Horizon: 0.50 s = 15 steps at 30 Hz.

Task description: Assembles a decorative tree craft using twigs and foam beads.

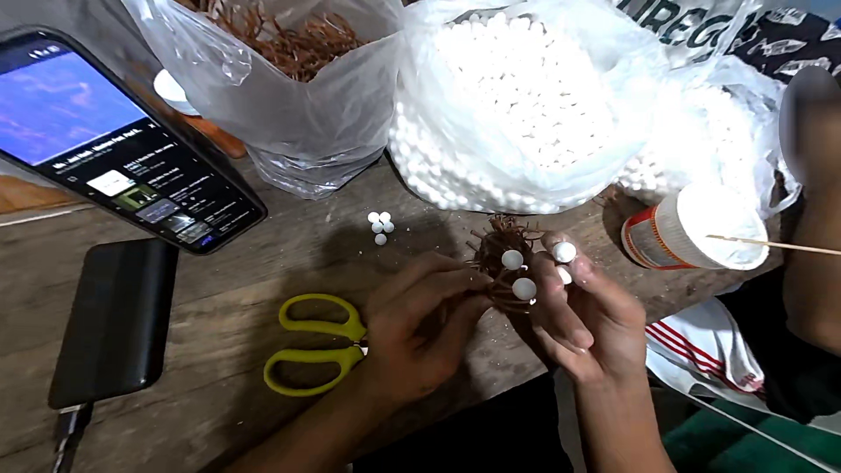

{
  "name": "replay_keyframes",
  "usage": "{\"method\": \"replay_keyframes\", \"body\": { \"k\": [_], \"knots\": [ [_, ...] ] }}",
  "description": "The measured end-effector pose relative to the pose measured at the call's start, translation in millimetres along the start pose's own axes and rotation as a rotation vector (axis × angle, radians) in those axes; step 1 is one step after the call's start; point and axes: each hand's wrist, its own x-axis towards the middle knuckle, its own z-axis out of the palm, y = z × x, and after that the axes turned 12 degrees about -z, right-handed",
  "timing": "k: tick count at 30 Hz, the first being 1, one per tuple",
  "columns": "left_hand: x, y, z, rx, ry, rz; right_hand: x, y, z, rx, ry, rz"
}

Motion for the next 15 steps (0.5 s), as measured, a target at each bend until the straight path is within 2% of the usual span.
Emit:
{"method": "replay_keyframes", "body": {
  "k": [5, 11, 15],
  "knots": [
    [-0.7, -0.3, 0.0, -0.004, -0.016, 0.009, -4.7, 5.0, 3.9, 0.095, 0.078, 0.055],
    [-0.9, 1.6, 0.1, -0.002, -0.022, 0.003, -8.3, 9.7, 7.3, -0.081, 0.058, 0.002],
    [-1.5, 2.9, 0.3, -0.010, -0.024, -0.006, -8.6, 11.0, 7.7, -0.071, 0.036, 0.030]
  ]
}}
